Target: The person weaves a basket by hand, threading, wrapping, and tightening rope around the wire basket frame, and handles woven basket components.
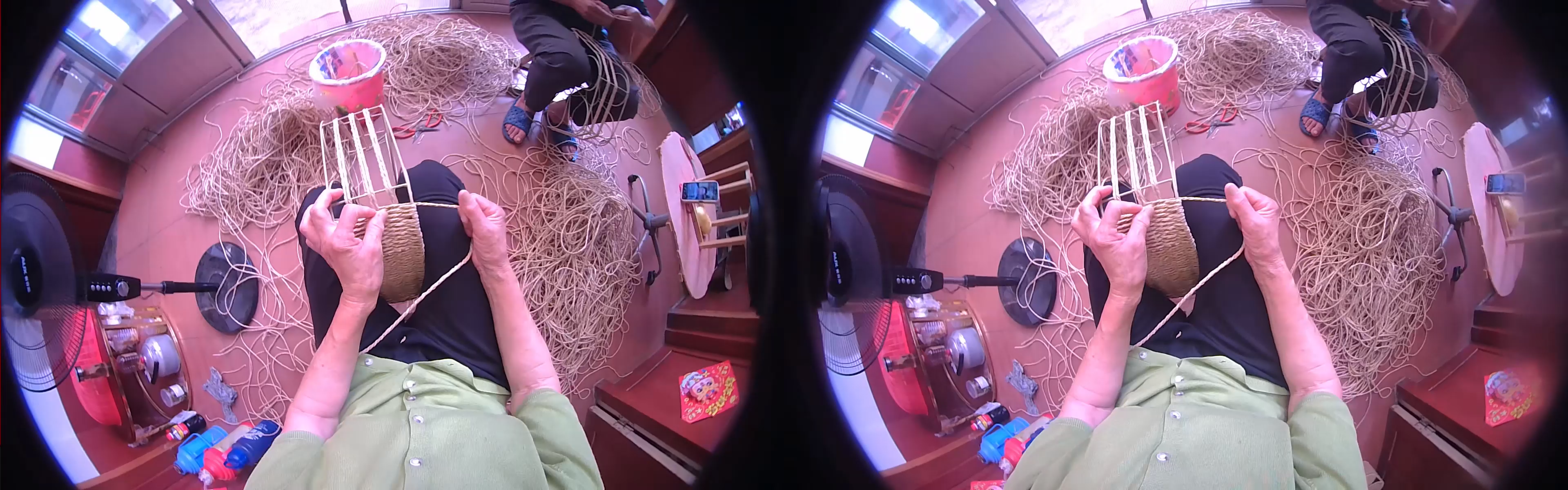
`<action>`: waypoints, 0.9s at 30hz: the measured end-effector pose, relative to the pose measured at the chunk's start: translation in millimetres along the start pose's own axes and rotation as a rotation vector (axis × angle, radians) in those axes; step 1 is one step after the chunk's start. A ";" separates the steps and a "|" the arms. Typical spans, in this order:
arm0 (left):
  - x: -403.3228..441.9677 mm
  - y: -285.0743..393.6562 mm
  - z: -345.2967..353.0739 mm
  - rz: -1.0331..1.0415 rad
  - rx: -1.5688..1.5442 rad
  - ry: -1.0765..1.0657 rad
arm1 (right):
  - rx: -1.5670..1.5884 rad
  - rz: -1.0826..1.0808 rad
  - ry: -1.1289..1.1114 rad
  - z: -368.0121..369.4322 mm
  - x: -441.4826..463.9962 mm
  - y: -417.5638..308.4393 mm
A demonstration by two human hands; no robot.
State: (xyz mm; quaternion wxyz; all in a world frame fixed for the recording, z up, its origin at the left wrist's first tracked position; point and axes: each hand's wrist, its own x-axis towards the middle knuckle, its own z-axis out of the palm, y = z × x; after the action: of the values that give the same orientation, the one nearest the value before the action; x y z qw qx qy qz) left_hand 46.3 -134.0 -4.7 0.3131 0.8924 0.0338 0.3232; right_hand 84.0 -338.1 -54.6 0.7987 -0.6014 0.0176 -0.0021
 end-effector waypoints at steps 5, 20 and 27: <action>-30.4 6.7 -37.2 0.100 -0.166 -0.064 | -0.179 -0.037 -0.080 -12.4 2.4 -11.1; -20.3 -198.6 -280.4 -0.787 -0.393 -0.554 | -0.686 0.017 -0.047 -102.6 110.6 -143.9; -56.4 -251.6 -332.6 -0.782 -0.433 -0.391 | -1.649 -0.295 0.249 -132.4 161.0 -147.4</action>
State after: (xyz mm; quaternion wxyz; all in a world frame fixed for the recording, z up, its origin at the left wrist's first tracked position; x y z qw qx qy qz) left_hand -161.3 231.6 15.7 0.5900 0.7713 0.2388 0.0074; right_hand 243.5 -510.0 46.4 0.0884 -0.9831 0.0226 -0.1590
